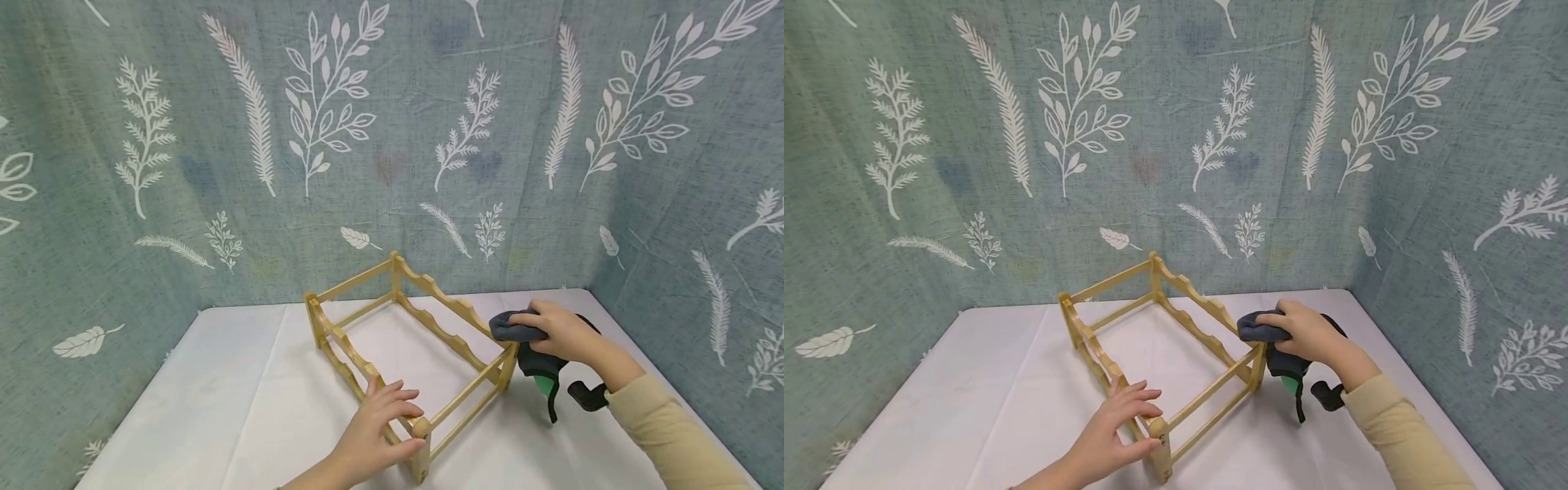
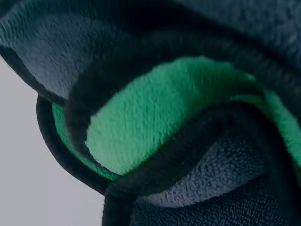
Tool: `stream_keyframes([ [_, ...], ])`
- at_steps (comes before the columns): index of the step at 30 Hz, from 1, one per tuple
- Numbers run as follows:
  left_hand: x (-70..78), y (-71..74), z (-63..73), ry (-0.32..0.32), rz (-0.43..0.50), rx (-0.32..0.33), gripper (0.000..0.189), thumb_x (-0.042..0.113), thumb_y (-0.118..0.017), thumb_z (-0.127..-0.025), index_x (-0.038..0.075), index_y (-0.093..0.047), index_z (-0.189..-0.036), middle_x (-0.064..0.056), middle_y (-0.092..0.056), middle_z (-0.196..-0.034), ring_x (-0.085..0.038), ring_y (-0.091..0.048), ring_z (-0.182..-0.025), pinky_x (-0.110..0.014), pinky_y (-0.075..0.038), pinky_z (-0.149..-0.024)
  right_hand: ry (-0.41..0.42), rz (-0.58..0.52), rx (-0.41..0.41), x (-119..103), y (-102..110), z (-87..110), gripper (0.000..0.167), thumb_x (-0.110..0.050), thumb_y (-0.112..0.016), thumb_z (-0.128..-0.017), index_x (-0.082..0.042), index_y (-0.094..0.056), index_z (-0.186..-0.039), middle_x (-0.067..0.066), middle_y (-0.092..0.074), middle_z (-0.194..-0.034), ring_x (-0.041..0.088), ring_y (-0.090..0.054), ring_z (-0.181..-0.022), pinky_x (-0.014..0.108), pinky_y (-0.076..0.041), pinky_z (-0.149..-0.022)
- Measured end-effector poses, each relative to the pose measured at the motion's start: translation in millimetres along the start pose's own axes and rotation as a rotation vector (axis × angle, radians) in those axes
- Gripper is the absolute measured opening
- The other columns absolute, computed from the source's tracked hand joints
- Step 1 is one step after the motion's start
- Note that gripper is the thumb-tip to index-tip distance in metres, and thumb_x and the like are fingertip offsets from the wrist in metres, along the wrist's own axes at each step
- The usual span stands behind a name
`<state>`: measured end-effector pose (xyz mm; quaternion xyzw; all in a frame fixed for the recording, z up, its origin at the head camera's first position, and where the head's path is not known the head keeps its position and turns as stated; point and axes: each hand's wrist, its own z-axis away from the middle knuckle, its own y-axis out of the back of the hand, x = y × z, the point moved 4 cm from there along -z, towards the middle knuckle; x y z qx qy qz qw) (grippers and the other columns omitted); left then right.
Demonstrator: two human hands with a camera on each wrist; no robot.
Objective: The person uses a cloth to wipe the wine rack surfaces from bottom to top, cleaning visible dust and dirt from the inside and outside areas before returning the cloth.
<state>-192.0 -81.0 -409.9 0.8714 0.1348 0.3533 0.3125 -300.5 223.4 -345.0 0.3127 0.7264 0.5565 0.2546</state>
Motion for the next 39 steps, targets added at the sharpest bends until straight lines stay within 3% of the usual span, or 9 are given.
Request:
stream_keyframes([
  [5, -14.5, 13.2, 6.7, -0.130, 0.059, -0.022, 0.023, 0.028, -0.070, -0.079, 0.020, -0.062, -0.099, 0.004, -0.064, -0.110, -0.025, -0.050, -0.116, -0.068, -0.007, -0.100, 0.082, -0.024, -0.009, -13, 3, 7.3, 0.045, -0.006, -0.071, -0.074, -0.015, -0.060, -0.116, -0.001, -0.046, -0.087, 0.009, -0.038, -0.071, 0.025, -0.033, -0.060],
  [10, -36.1, 35.8, 7.0, -0.226, 0.156, -0.098, 0.030, 0.017, -0.073, -0.076, 0.019, -0.061, -0.103, 0.000, -0.067, -0.106, -0.020, -0.051, -0.117, -0.030, 0.003, -0.113, 0.226, -0.055, 0.048, -30, 4, 14.0, 0.045, -0.004, -0.072, -0.070, -0.018, -0.060, -0.111, -0.007, -0.042, -0.082, 0.004, -0.033, -0.068, 0.021, -0.029, -0.060],
  [13, -51.3, 49.6, 3.6, -0.247, 0.220, -0.159, 0.035, 0.010, -0.073, -0.073, 0.018, -0.062, -0.106, -0.005, -0.067, -0.108, -0.022, -0.049, -0.121, -0.026, 0.000, -0.112, 0.276, -0.077, 0.066, -41, 4, 16.9, 0.046, -0.004, -0.072, -0.069, -0.021, -0.060, -0.109, -0.008, -0.041, -0.082, 0.002, -0.031, -0.067, 0.019, -0.028, -0.059],
  [17, -66.8, 62.3, -0.3, -0.254, 0.217, -0.204, 0.038, 0.006, -0.070, -0.075, 0.015, -0.063, -0.112, -0.007, -0.064, -0.115, -0.023, -0.043, -0.127, -0.027, -0.006, -0.113, 0.282, -0.038, 0.058, -54, 4, 17.4, 0.043, -0.010, -0.073, -0.070, -0.025, -0.060, -0.108, -0.009, -0.040, -0.081, 0.002, -0.029, -0.065, 0.019, -0.027, -0.057],
  [22, -82.6, 71.0, -2.4, -0.241, 0.135, -0.198, 0.045, 0.006, -0.067, -0.078, 0.012, -0.059, -0.122, -0.005, -0.057, -0.125, -0.025, -0.039, -0.129, -0.032, -0.013, -0.113, 0.312, 0.003, 0.062, -67, 5, 16.8, 0.042, -0.012, -0.075, -0.069, -0.026, -0.061, -0.106, -0.009, -0.039, -0.079, 0.003, -0.027, -0.064, 0.019, -0.026, -0.055],
  [26, -95.4, 74.8, -1.6, -0.186, 0.109, -0.187, 0.047, 0.005, -0.063, -0.080, 0.008, -0.055, -0.126, -0.013, -0.051, -0.131, -0.028, -0.038, -0.129, -0.038, -0.021, -0.111, 0.316, -0.054, 0.060, -72, 2, 16.3, 0.042, -0.011, -0.074, -0.069, -0.025, -0.061, -0.107, -0.009, -0.040, -0.080, 0.002, -0.029, -0.065, 0.018, -0.027, -0.056],
  [30, -102.0, 74.2, -0.4, -0.124, 0.142, -0.203, 0.045, 0.005, -0.060, -0.083, 0.006, -0.053, -0.128, -0.017, -0.046, -0.135, -0.028, -0.037, -0.130, -0.039, -0.029, -0.107, 0.232, -0.111, 0.059, -71, 0, 19.1, 0.046, -0.009, -0.072, -0.069, -0.024, -0.060, -0.111, -0.008, -0.044, -0.084, 0.001, -0.033, -0.066, 0.018, -0.030, -0.057],
  [35, -101.9, 72.2, 2.7, -0.185, 0.132, -0.158, 0.044, 0.004, -0.061, -0.083, 0.003, -0.053, -0.127, -0.010, -0.049, -0.134, -0.023, -0.042, -0.127, -0.032, -0.033, -0.104, 0.112, -0.187, 0.232, -71, 3, 32.1, 0.051, -0.003, -0.071, -0.068, -0.019, -0.059, -0.114, -0.010, -0.049, -0.090, 0.000, -0.040, -0.069, 0.018, -0.034, -0.058],
  [39, -96.1, 72.0, 4.1, -0.235, 0.130, -0.086, 0.038, 0.012, -0.060, -0.086, 0.003, -0.056, -0.122, -0.001, -0.054, -0.129, -0.023, -0.046, -0.123, -0.026, -0.033, -0.103, 0.129, -0.201, 0.395, -79, 10, 41.1, 0.051, 0.000, -0.069, -0.065, -0.018, -0.061, -0.112, -0.011, -0.049, -0.089, -0.001, -0.043, -0.070, 0.018, -0.038, -0.058],
])
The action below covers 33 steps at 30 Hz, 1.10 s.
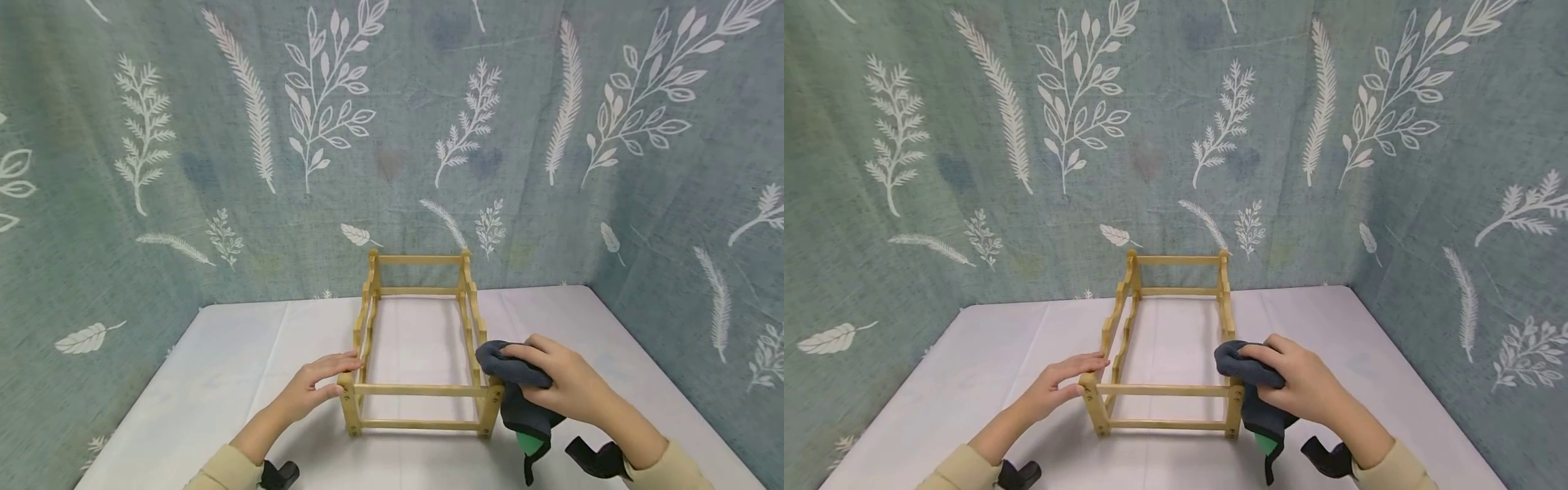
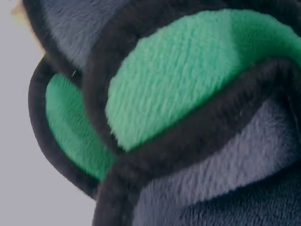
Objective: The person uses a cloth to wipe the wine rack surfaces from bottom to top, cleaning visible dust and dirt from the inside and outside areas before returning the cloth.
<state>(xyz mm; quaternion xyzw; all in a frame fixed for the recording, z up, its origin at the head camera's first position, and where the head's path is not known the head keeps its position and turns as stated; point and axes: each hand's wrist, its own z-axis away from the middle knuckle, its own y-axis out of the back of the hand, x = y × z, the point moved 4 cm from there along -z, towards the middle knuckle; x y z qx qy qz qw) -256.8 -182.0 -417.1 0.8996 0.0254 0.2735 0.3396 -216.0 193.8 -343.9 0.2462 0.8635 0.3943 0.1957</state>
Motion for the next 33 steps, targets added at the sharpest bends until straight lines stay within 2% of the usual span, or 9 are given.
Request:
stream_keyframes([
  [3, 8.8, -0.2, -4.5, -0.040, -0.002, 0.029, 0.034, 0.017, -0.058, -0.088, 0.002, -0.058, -0.118, -0.003, -0.059, -0.123, -0.026, -0.049, -0.119, -0.025, -0.035, -0.101, 0.039, 0.028, 0.063, -11, 7, 0.5, 0.050, -0.003, -0.068, -0.064, -0.019, -0.061, -0.111, -0.010, -0.050, -0.089, 0.000, -0.043, -0.070, 0.017, -0.038, -0.057],
  [7, 15.8, -1.7, -7.7, -0.074, -0.017, 0.052, 0.033, 0.021, -0.057, -0.088, 0.002, -0.059, -0.115, -0.011, -0.062, -0.116, -0.030, -0.052, -0.115, -0.026, -0.037, -0.099, 0.096, 0.071, 0.159, -30, 10, 0.0, 0.027, -0.027, -0.058, -0.085, -0.017, -0.063, -0.109, -0.006, -0.052, -0.087, 0.003, -0.044, -0.068, 0.018, -0.038, -0.054],
  [10, 13.6, -4.1, -6.9, -0.084, -0.049, 0.070, 0.036, 0.027, -0.054, -0.089, 0.004, -0.060, -0.116, -0.011, -0.062, -0.115, -0.028, -0.053, -0.114, -0.026, -0.037, -0.099, 0.146, 0.126, 0.199, -47, 0, -0.8, 0.042, -0.043, -0.037, -0.092, -0.017, -0.064, -0.110, -0.003, -0.052, -0.085, 0.005, -0.044, -0.066, 0.020, -0.039, -0.052],
  [12, 12.0, -5.9, -5.6, -0.094, -0.081, 0.078, 0.039, 0.033, -0.051, -0.090, 0.007, -0.060, -0.117, -0.009, -0.062, -0.116, -0.026, -0.053, -0.115, -0.026, -0.036, -0.099, 0.169, 0.154, 0.191, -60, -11, -1.8, 0.040, -0.043, -0.038, -0.091, -0.018, -0.063, -0.110, -0.002, -0.053, -0.085, 0.007, -0.046, -0.065, 0.021, -0.041, -0.051],
  [15, 11.5, -8.5, -3.9, -0.114, -0.125, 0.088, 0.044, 0.039, -0.048, -0.090, 0.007, -0.060, -0.117, -0.006, -0.062, -0.117, -0.023, -0.053, -0.115, -0.027, -0.036, -0.099, 0.211, 0.154, 0.154, -78, -36, -3.3, 0.035, -0.036, -0.060, -0.084, -0.018, -0.061, -0.113, 0.000, -0.053, -0.086, 0.009, -0.049, -0.066, 0.022, -0.044, -0.052],
  [19, 11.5, -11.1, -1.9, -0.107, -0.158, 0.093, 0.046, 0.041, -0.047, -0.090, 0.006, -0.060, -0.117, -0.004, -0.062, -0.118, -0.023, -0.054, -0.114, -0.031, -0.038, -0.098, 0.281, 0.162, 0.066, -99, -81, -7.6, 0.062, -0.031, -0.083, -0.058, -0.018, -0.060, -0.114, -0.001, -0.052, -0.084, 0.008, -0.049, -0.065, 0.020, -0.045, -0.055],
  [22, 10.8, -12.3, -0.3, -0.068, -0.168, 0.089, 0.046, 0.042, -0.046, -0.090, 0.009, -0.060, -0.118, -0.002, -0.061, -0.121, -0.023, -0.054, -0.114, -0.032, -0.040, -0.096, 0.348, 0.220, -0.027, -109, -117, -13.8, 0.064, -0.037, -0.083, -0.058, -0.019, -0.058, -0.114, -0.002, -0.052, -0.084, 0.007, -0.049, -0.064, 0.017, -0.045, -0.055],
  [27, 17.4, -13.5, -0.6, -0.009, -0.156, 0.078, 0.041, 0.034, -0.053, -0.089, 0.004, -0.061, -0.115, -0.005, -0.061, -0.120, -0.029, -0.054, -0.112, -0.037, -0.043, -0.092, 0.442, 0.343, -0.120, -119, -165, -24.8, 0.047, -0.038, -0.075, -0.072, -0.021, -0.058, -0.112, -0.002, -0.053, -0.084, 0.007, -0.051, -0.064, 0.013, -0.042, -0.050],
  [33, 43.1, -6.6, -10.9, 0.004, -0.146, 0.081, 0.032, 0.018, -0.062, -0.085, 0.001, -0.061, -0.112, -0.005, -0.063, -0.116, -0.030, -0.055, -0.111, -0.039, -0.044, -0.089, 0.402, 0.483, -0.241, -118, -176, -30.3, 0.038, -0.037, -0.071, -0.077, -0.024, -0.057, -0.110, -0.001, -0.053, -0.086, 0.007, -0.050, -0.066, 0.013, -0.038, -0.047],
])
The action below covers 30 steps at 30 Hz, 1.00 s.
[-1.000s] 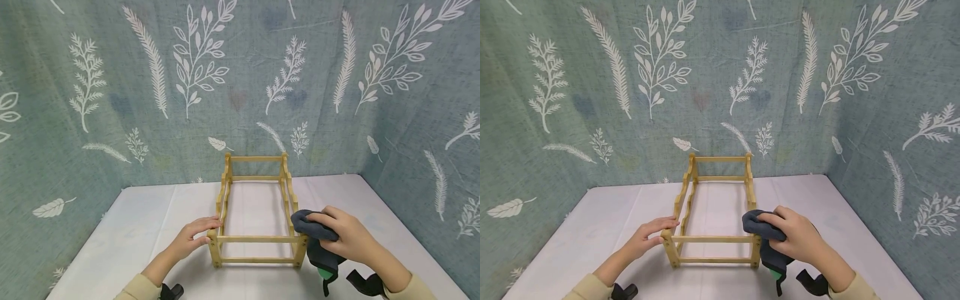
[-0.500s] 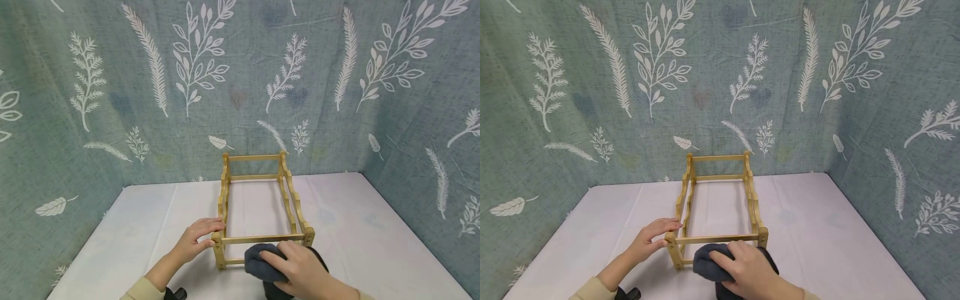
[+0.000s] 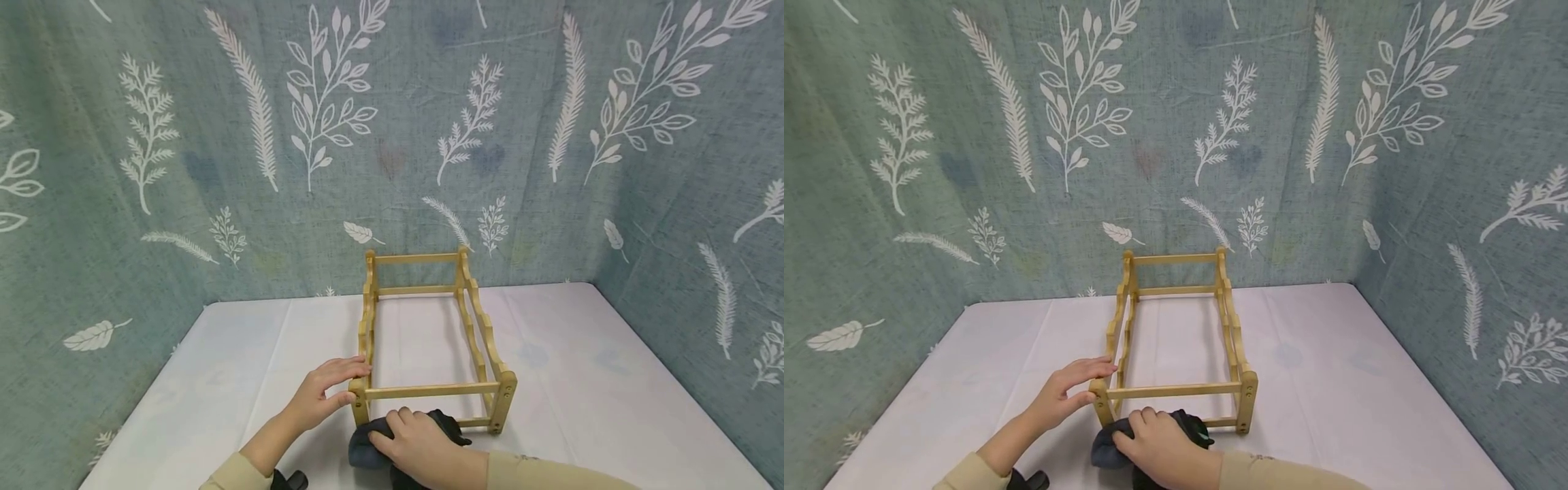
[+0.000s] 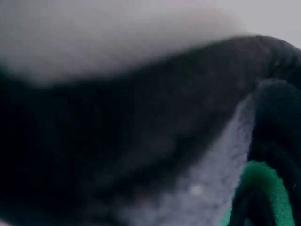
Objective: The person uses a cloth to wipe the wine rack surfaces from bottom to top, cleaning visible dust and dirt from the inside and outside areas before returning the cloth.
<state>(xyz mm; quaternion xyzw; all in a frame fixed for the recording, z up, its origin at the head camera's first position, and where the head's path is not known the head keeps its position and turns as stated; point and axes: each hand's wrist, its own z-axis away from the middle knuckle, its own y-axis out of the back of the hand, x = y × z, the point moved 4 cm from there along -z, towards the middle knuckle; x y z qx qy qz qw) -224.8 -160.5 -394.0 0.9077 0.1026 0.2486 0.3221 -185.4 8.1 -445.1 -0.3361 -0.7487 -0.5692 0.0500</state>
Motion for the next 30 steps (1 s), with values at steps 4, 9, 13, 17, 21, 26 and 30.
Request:
stream_keyframes([
  [4, -7.1, -3.5, 0.0, -0.019, -0.002, 0.001, 0.031, 0.015, -0.065, -0.082, 0.001, -0.062, -0.110, -0.007, -0.064, -0.113, -0.031, -0.056, -0.109, -0.040, -0.045, -0.088, -0.036, 0.000, -0.130, 10, 2, 15.4, 0.032, -0.034, -0.069, -0.080, -0.026, -0.058, -0.109, 0.000, -0.053, -0.086, 0.009, -0.049, -0.067, 0.016, -0.036, -0.045],
  [9, -24.8, -9.7, 7.6, -0.073, -0.019, 0.020, 0.033, 0.016, -0.066, -0.081, 0.003, -0.062, -0.111, -0.008, -0.065, -0.112, -0.027, -0.056, -0.112, -0.035, -0.043, -0.092, -0.149, -0.041, -0.276, 26, 4, 48.0, 0.027, -0.029, -0.068, -0.080, -0.026, -0.060, -0.106, 0.003, -0.052, -0.086, 0.012, -0.048, -0.069, 0.020, -0.037, -0.046],
  [13, -26.9, -10.1, 9.5, -0.085, -0.020, 0.027, 0.034, 0.017, -0.066, -0.081, 0.007, -0.062, -0.113, -0.006, -0.064, -0.114, -0.024, -0.054, -0.114, -0.032, -0.041, -0.095, -0.247, -0.015, -0.379, 37, 6, 77.2, 0.023, -0.024, -0.073, -0.075, -0.022, -0.062, -0.096, 0.005, -0.050, -0.082, 0.014, -0.045, -0.065, 0.022, -0.037, -0.045],
  [17, -25.7, -9.5, 9.6, -0.089, -0.009, 0.026, 0.034, 0.019, -0.064, -0.083, 0.010, -0.061, -0.116, -0.006, -0.064, -0.115, -0.023, -0.054, -0.116, -0.030, -0.040, -0.097, -0.314, 0.046, -0.416, 44, 10, 98.1, 0.017, -0.017, -0.073, -0.074, -0.017, -0.059, -0.084, 0.007, -0.048, -0.077, 0.015, -0.042, -0.060, 0.023, -0.036, -0.042],
  [21, -24.7, -9.4, 9.3, -0.110, -0.008, 0.042, 0.033, 0.022, -0.063, -0.085, 0.007, -0.061, -0.115, -0.007, -0.064, -0.113, -0.024, -0.054, -0.115, -0.030, -0.040, -0.097, -0.327, 0.069, -0.412, 45, 12, 101.4, 0.017, -0.015, -0.073, -0.074, -0.014, -0.057, -0.080, 0.008, -0.046, -0.073, 0.015, -0.038, -0.057, 0.023, -0.036, -0.039],
  [26, -27.3, -11.5, 10.1, -0.114, -0.017, 0.042, 0.033, 0.024, -0.062, -0.086, 0.008, -0.061, -0.114, -0.007, -0.065, -0.112, -0.025, -0.055, -0.114, -0.029, -0.040, -0.096, -0.301, 0.006, -0.404, 42, 19, 89.4, 0.022, -0.026, -0.076, -0.072, -0.017, -0.060, -0.085, 0.004, -0.045, -0.072, 0.012, -0.039, -0.057, 0.020, -0.034, -0.040],
  [30, -30.7, -11.6, 12.0, -0.116, -0.016, 0.045, 0.031, 0.022, -0.062, -0.085, 0.008, -0.062, -0.113, -0.008, -0.065, -0.111, -0.025, -0.055, -0.113, -0.030, -0.041, -0.095, -0.214, -0.090, -0.205, 34, 30, 65.4, 0.037, -0.035, -0.078, -0.067, -0.020, -0.063, -0.097, 0.001, -0.049, -0.075, 0.009, -0.044, -0.059, 0.017, -0.034, -0.041],
])
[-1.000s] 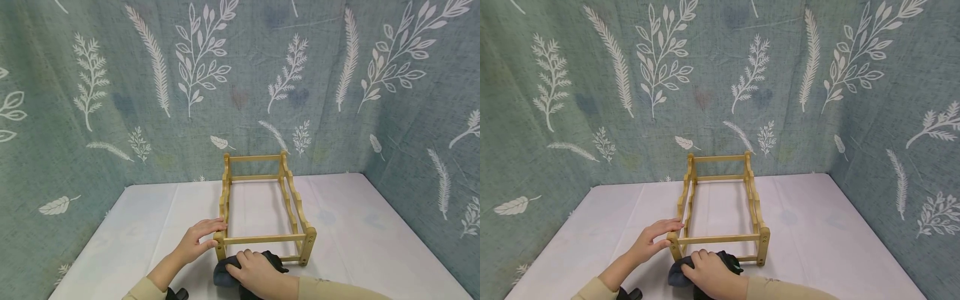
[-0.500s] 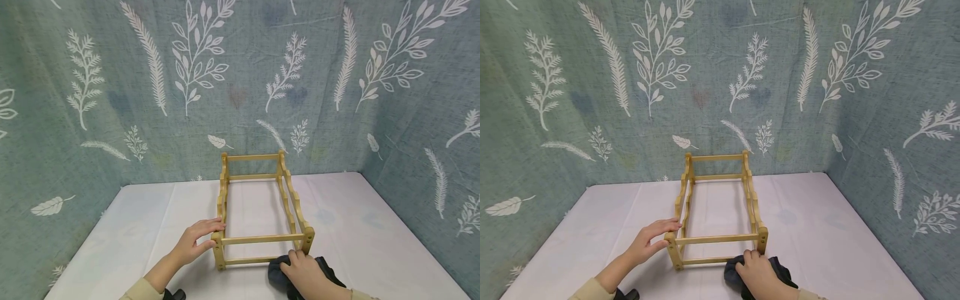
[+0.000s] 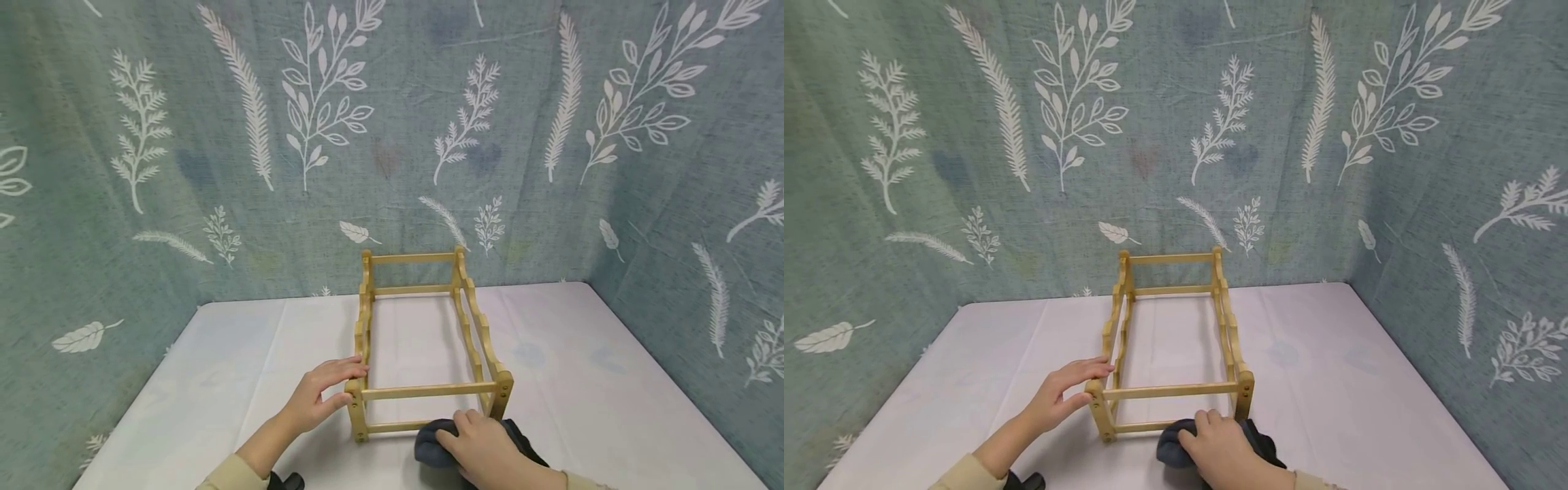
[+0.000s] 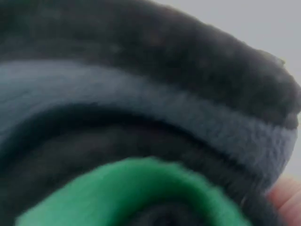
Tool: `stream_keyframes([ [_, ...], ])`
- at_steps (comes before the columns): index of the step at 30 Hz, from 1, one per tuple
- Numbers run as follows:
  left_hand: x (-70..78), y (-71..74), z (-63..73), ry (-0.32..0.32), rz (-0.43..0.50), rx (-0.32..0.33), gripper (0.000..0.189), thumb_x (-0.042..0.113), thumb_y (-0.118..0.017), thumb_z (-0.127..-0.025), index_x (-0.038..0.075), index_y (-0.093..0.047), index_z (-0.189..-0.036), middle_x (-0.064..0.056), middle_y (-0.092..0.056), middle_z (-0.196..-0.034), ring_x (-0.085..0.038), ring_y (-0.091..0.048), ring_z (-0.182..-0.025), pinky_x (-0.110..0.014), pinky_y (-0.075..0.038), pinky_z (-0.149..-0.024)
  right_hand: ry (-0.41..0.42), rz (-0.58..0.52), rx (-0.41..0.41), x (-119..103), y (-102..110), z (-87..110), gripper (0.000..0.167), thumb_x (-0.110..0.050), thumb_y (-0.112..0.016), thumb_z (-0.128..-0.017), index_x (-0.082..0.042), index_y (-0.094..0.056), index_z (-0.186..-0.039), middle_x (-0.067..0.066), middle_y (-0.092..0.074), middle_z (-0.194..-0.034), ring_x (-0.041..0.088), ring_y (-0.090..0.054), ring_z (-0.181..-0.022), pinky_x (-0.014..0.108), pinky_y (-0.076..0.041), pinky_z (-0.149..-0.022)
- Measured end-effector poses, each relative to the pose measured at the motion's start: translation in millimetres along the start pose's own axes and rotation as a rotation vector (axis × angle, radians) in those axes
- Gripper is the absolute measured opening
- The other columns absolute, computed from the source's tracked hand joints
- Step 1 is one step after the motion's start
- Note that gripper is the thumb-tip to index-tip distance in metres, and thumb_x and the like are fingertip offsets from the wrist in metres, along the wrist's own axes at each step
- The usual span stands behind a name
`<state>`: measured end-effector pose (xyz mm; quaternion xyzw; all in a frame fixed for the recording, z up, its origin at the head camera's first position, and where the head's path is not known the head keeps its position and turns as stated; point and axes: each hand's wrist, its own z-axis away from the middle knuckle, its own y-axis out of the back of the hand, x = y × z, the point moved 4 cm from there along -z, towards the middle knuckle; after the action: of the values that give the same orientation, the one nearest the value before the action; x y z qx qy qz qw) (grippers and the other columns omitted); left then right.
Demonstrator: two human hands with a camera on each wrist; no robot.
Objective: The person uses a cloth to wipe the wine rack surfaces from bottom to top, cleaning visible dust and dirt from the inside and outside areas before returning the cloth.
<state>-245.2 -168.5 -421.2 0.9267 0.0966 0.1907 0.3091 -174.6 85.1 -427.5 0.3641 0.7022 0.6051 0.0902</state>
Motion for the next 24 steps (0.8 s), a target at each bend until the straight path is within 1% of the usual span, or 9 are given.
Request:
stream_keyframes([
  [3, 0.5, 0.8, 0.0, 0.005, 0.002, -0.002, 0.031, 0.018, -0.064, -0.084, 0.007, -0.062, -0.113, -0.009, -0.065, -0.110, -0.025, -0.055, -0.113, -0.031, -0.042, -0.094, 0.086, -0.049, 0.099, -14, 4, -17.0, 0.044, -0.037, -0.079, -0.066, -0.021, -0.062, -0.104, -0.001, -0.050, -0.077, 0.008, -0.044, -0.060, 0.015, -0.033, -0.042],
  [4, 0.9, 1.0, -0.1, 0.010, 0.003, -0.006, 0.032, 0.016, -0.064, -0.083, 0.007, -0.061, -0.113, -0.010, -0.065, -0.110, -0.025, -0.055, -0.113, -0.031, -0.042, -0.094, 0.103, -0.056, 0.111, -18, 4, -22.6, 0.044, -0.037, -0.078, -0.068, -0.022, -0.061, -0.105, -0.001, -0.051, -0.077, 0.007, -0.044, -0.059, 0.015, -0.031, -0.042],
  [8, 2.2, 0.5, 0.1, 0.053, -0.001, -0.034, 0.036, 0.012, -0.066, -0.080, 0.010, -0.060, -0.116, -0.010, -0.064, -0.112, -0.025, -0.054, -0.115, -0.032, -0.041, -0.095, 0.133, -0.064, 0.092, -28, 0, -37.5, 0.042, -0.036, -0.077, -0.070, -0.024, -0.059, -0.106, -0.003, -0.051, -0.078, 0.006, -0.043, -0.059, 0.014, -0.030, -0.042],
  [10, 3.4, 0.8, -0.3, 0.068, 0.001, -0.042, 0.037, 0.011, -0.066, -0.080, 0.009, -0.061, -0.116, -0.010, -0.064, -0.112, -0.025, -0.053, -0.115, -0.032, -0.041, -0.095, 0.134, -0.079, 0.121, -30, 3, -41.2, 0.042, -0.036, -0.077, -0.070, -0.024, -0.059, -0.107, -0.003, -0.051, -0.078, 0.006, -0.044, -0.059, 0.014, -0.031, -0.042],
  [12, 5.8, 2.2, -1.7, 0.078, 0.005, -0.038, 0.035, 0.011, -0.066, -0.080, 0.008, -0.061, -0.115, -0.010, -0.064, -0.112, -0.025, -0.054, -0.114, -0.031, -0.042, -0.095, 0.136, -0.103, 0.167, -31, 10, -44.3, 0.048, -0.036, -0.078, -0.069, -0.024, -0.058, -0.111, -0.003, -0.051, -0.080, 0.007, -0.046, -0.062, 0.014, -0.035, -0.044],
  [15, 16.0, 6.9, -7.3, 0.085, 0.018, -0.026, 0.031, 0.013, -0.063, -0.084, 0.007, -0.061, -0.115, -0.011, -0.064, -0.111, -0.026, -0.055, -0.113, -0.030, -0.042, -0.094, 0.119, -0.115, 0.273, -31, 24, -52.0, 0.056, -0.037, -0.080, -0.067, -0.023, -0.057, -0.117, -0.001, -0.053, -0.085, 0.009, -0.051, -0.067, 0.016, -0.043, -0.050],
  [19, 30.1, 11.7, -15.3, 0.075, 0.018, -0.020, 0.028, 0.017, -0.055, -0.090, 0.006, -0.060, -0.115, -0.013, -0.064, -0.111, -0.028, -0.055, -0.111, -0.031, -0.044, -0.092, 0.058, -0.064, 0.368, -29, 37, -63.4, 0.063, -0.040, -0.083, -0.062, -0.024, -0.058, -0.118, 0.001, -0.055, -0.088, 0.011, -0.054, -0.069, 0.018, -0.049, -0.058],
  [22, 30.9, 10.5, -15.5, 0.079, 0.032, -0.030, 0.027, 0.014, -0.053, -0.091, 0.003, -0.060, -0.115, -0.013, -0.063, -0.113, -0.028, -0.054, -0.113, -0.031, -0.044, -0.093, 0.017, -0.037, 0.385, -25, 38, -64.8, 0.062, -0.040, -0.083, -0.060, -0.024, -0.059, -0.115, 0.001, -0.054, -0.086, 0.011, -0.053, -0.066, 0.019, -0.049, -0.059],
  [24, 24.7, 7.3, -12.0, 0.098, 0.052, -0.044, 0.028, 0.008, -0.056, -0.089, 0.002, -0.059, -0.115, -0.012, -0.062, -0.115, -0.027, -0.052, -0.116, -0.028, -0.042, -0.095, -0.007, -0.037, 0.375, -20, 38, -61.0, 0.060, -0.040, -0.083, -0.061, -0.024, -0.059, -0.114, 0.001, -0.053, -0.084, 0.012, -0.052, -0.065, 0.020, -0.049, -0.058],
])
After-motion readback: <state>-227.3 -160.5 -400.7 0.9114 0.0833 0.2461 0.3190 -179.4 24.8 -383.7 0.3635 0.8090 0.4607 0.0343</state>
